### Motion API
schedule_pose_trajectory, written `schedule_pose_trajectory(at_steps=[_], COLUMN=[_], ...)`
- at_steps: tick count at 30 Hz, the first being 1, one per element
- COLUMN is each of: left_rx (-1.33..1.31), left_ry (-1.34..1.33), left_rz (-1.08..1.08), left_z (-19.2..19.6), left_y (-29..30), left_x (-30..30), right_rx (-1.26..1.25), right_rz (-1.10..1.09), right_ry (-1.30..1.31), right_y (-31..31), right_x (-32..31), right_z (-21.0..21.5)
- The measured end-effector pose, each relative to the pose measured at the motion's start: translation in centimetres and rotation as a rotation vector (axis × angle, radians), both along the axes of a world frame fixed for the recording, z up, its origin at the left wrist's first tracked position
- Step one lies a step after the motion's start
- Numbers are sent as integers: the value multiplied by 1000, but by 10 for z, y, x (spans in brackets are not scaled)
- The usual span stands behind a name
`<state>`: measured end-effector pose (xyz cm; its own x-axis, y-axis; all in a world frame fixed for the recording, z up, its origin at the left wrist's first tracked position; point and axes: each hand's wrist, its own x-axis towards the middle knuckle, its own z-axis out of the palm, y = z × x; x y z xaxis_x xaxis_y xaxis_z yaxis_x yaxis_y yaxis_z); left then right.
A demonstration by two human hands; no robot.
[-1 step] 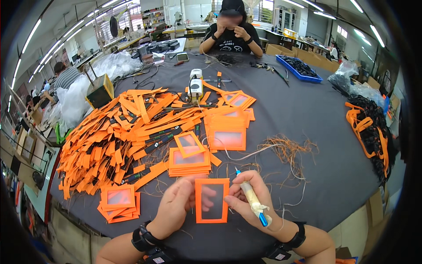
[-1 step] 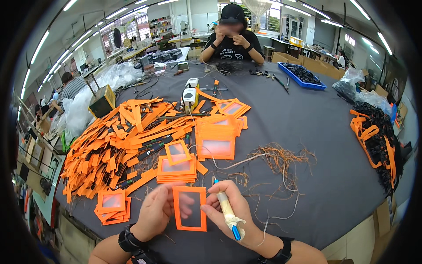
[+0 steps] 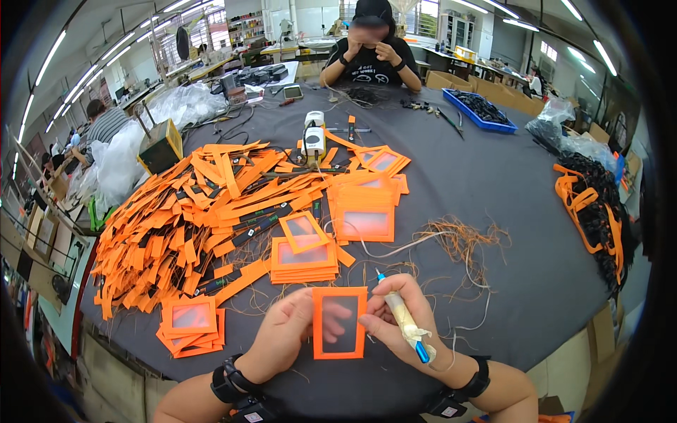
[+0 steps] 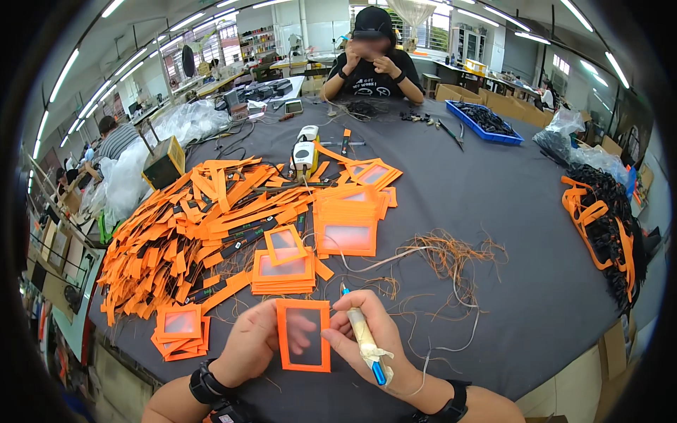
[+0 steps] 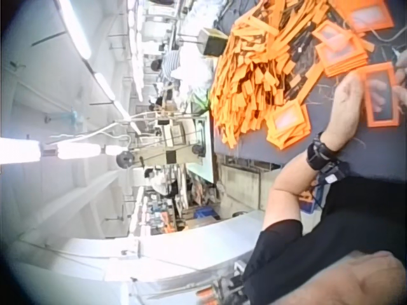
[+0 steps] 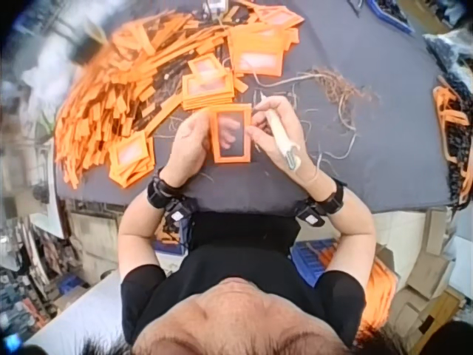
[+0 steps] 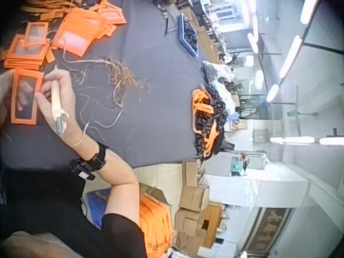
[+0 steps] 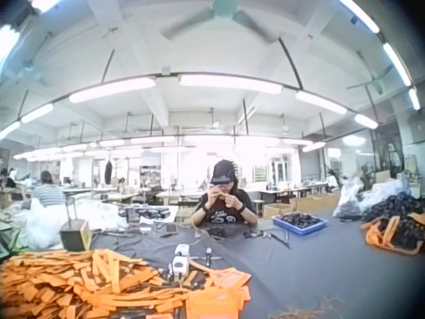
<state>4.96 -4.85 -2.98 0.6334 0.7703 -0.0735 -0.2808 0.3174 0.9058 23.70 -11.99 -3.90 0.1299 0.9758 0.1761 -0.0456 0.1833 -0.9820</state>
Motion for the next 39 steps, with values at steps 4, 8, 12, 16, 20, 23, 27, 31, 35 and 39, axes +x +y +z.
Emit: schedule_pose_trajectory(at_steps=[4, 8, 12, 16, 20, 23, 27, 31, 35, 39], left_rx=[-89, -163, -184, -181, -169, -169, -173, -171, -168, -172], left_ry=[57, 42, 41, 51, 58, 68, 63, 50, 45, 50], left_rz=[-109, -54, -40, -53, -56, -63, -84, -102, -107, -103], left_z=[-10, -13, -13, -11, -11, -10, -12, -14, -13, -10], left_y=[0, 3, 3, 2, 0, 1, 2, 3, 2, 2], left_x=[-3, -8, -2, 0, -3, -3, -2, -5, -5, -4], right_rx=[19, 57, -31, -125, -131, -127, -126, -123, -128, -134], right_rz=[31, 50, 105, 112, 118, 121, 122, 124, 126, 131], right_ry=[119, 440, 549, 637, 666, 664, 662, 663, 662, 651], right_y=[1, 10, 15, 15, 15, 16, 15, 15, 15, 15], right_x=[2, 18, 34, 27, 23, 24, 25, 24, 24, 25], right_z=[5, 2, -9, -10, -8, -9, -9, -8, -9, -8])
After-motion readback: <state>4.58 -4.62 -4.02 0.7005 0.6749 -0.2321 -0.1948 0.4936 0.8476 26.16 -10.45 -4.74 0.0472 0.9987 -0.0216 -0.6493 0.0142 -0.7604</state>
